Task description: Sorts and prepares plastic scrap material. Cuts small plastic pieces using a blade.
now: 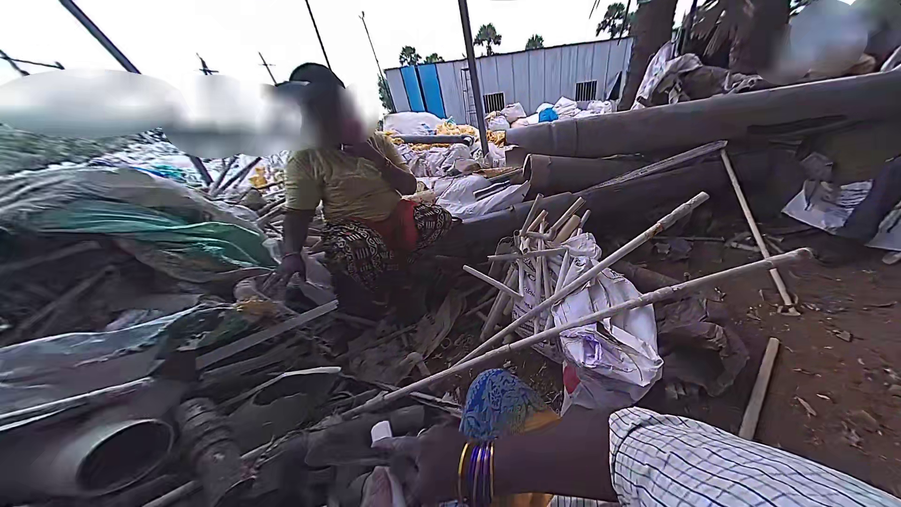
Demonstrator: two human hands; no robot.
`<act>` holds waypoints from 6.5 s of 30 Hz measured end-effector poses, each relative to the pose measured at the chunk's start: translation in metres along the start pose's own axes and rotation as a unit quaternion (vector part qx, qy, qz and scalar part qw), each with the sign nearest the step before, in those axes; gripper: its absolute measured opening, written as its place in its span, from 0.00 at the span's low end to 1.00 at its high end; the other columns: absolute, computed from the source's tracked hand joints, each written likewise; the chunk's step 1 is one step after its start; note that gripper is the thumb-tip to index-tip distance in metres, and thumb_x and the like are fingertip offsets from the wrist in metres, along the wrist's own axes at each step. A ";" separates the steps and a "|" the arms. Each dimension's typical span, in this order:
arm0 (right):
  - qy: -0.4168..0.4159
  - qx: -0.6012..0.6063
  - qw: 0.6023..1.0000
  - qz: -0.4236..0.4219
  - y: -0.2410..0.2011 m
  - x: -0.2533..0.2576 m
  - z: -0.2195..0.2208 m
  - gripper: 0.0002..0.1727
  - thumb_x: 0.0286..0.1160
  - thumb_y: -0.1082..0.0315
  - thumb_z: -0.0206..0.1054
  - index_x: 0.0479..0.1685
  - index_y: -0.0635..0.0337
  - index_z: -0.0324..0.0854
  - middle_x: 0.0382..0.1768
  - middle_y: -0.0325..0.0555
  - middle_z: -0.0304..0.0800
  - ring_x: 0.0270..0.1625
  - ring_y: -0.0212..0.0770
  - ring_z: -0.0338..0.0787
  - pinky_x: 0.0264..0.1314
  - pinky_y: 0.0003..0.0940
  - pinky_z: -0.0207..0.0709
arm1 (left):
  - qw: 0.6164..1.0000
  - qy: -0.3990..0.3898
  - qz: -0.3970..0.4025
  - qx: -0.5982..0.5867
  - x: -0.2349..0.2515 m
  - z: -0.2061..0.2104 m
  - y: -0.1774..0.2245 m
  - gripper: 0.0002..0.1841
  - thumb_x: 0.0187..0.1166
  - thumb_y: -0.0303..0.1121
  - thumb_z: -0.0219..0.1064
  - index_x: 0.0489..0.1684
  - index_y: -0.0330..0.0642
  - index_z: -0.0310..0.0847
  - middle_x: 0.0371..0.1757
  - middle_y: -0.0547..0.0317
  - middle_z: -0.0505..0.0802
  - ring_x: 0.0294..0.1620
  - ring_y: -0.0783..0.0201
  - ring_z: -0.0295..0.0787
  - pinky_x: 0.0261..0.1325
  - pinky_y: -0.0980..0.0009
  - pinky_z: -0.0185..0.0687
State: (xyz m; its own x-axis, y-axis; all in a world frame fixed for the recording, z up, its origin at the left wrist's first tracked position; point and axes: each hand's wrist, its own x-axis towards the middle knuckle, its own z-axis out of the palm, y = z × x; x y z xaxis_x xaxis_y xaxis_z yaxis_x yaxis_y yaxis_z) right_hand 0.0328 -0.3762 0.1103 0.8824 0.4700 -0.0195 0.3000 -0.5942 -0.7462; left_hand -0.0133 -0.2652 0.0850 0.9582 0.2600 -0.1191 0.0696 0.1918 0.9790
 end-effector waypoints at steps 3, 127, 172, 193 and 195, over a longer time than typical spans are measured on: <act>0.010 0.026 1.000 -0.010 0.001 0.015 0.006 0.25 0.94 0.63 0.49 0.87 0.57 0.70 0.67 0.66 0.87 0.70 0.61 0.87 0.77 0.58 0.71 | 0.998 -0.005 -0.031 -0.048 0.015 -0.019 -0.007 0.19 0.96 0.41 0.42 0.39 0.43 0.76 0.17 0.69 0.80 0.11 0.78 0.73 0.13 0.81 0.69; -0.061 -0.037 0.997 -0.041 -0.042 0.058 0.026 0.27 0.94 0.62 0.50 0.90 0.49 0.66 0.69 0.63 0.86 0.72 0.59 0.85 0.77 0.57 0.71 | 0.978 -0.095 -0.096 -0.161 0.019 -0.070 0.014 0.13 0.91 0.29 0.47 0.34 0.44 0.72 0.09 0.70 0.72 0.02 0.81 0.59 0.05 0.86 0.57; -0.042 -0.029 0.998 -0.019 -0.024 0.050 0.021 0.27 0.94 0.62 0.50 0.90 0.50 0.66 0.71 0.61 0.85 0.74 0.56 0.85 0.79 0.54 0.70 | 0.985 -0.108 -0.112 -0.080 0.018 -0.059 0.016 0.07 0.91 0.30 0.50 0.40 0.42 0.69 0.12 0.69 0.71 0.05 0.81 0.57 0.07 0.86 0.55; -0.066 -0.026 0.997 0.002 -0.014 0.050 0.015 0.27 0.95 0.60 0.48 0.90 0.48 0.65 0.74 0.60 0.83 0.77 0.57 0.82 0.82 0.57 0.68 | 0.988 -0.116 -0.101 -0.033 0.016 -0.050 0.003 0.06 0.90 0.33 0.52 0.44 0.41 0.71 0.11 0.71 0.71 0.05 0.81 0.58 0.08 0.85 0.57; -0.058 -0.030 0.998 0.009 -0.017 0.046 0.017 0.27 0.96 0.59 0.47 0.91 0.49 0.64 0.70 0.62 0.85 0.73 0.59 0.85 0.79 0.57 0.70 | 0.988 -0.114 -0.105 -0.022 0.015 -0.049 0.005 0.06 0.90 0.34 0.56 0.47 0.40 0.71 0.12 0.70 0.71 0.06 0.80 0.58 0.09 0.84 0.57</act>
State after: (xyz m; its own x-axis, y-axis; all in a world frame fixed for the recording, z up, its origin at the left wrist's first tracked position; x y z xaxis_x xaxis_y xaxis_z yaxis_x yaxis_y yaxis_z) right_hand 0.0621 -0.3331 0.1110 0.8409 0.5292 -0.1130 0.3081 -0.6400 -0.7039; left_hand -0.0126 -0.2140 0.0804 0.9619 -0.0093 -0.2733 0.2662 0.2609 0.9279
